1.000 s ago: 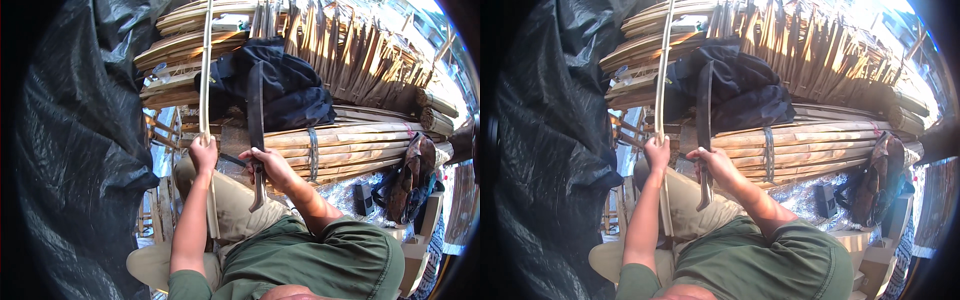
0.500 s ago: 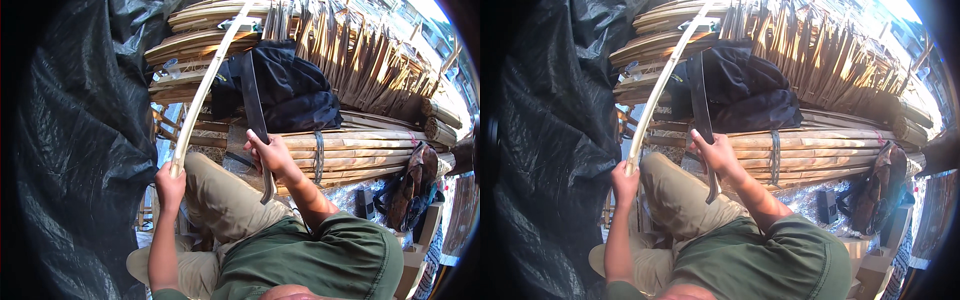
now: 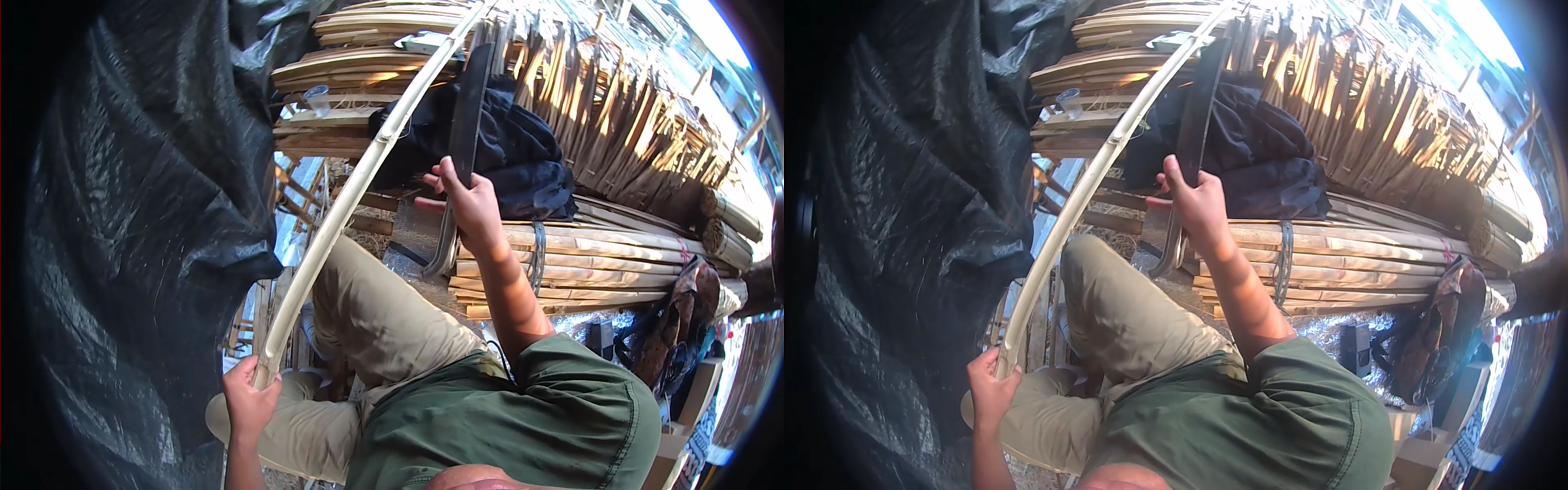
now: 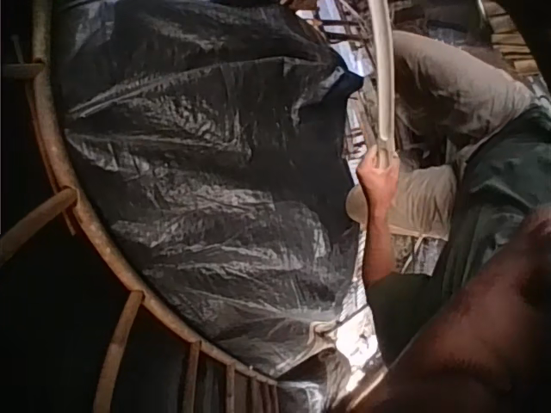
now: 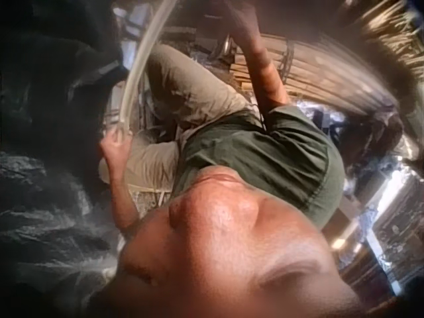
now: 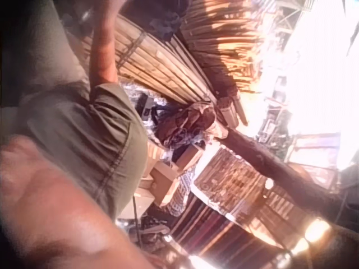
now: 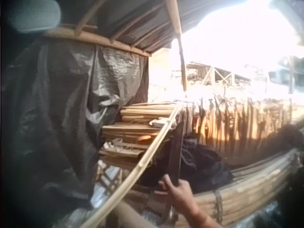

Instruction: The person cuts, splits, and shaves bamboo sticks using a knife.

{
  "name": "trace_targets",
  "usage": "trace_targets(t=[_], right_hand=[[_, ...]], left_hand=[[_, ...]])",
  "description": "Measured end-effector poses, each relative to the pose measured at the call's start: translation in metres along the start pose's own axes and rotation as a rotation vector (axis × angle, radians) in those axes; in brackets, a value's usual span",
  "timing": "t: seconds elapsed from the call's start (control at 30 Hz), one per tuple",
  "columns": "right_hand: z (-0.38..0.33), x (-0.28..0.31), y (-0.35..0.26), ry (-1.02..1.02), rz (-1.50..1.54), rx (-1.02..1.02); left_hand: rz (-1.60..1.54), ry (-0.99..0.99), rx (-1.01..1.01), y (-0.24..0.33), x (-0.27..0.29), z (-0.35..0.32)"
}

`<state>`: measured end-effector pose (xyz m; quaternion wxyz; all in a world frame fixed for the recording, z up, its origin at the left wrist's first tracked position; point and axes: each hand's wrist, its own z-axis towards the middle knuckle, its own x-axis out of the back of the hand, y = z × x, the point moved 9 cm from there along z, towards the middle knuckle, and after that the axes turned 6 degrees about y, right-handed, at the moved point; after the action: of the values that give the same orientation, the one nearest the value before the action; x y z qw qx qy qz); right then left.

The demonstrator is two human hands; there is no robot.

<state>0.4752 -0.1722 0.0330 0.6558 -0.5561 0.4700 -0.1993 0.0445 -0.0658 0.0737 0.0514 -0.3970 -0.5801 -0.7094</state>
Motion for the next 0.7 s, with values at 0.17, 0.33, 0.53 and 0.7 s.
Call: trace_targets(t=[0.17,0.33,0.53,0.7], right_hand=[[0.012,-0.039,-0.004,-0.017,0.111,-0.003],[0.029,-0.087,0.022,-0.08,0.208,-0.094],[0.06,-0.163,0.058,-0.278,0.187,-0.157],[0.057,-0.219,0.059,-0.447,0.339,-0.201]], left_hand=[[-0.029,0.087,0.076,-0.031,0.04,-0.041],[-0.084,0.121,0.168,-0.06,0.069,-0.081],[-0.056,0.232,0.122,-0.112,0.109,-0.104],[0.093,0.192,0.133,-0.149,0.134,-0.098]])
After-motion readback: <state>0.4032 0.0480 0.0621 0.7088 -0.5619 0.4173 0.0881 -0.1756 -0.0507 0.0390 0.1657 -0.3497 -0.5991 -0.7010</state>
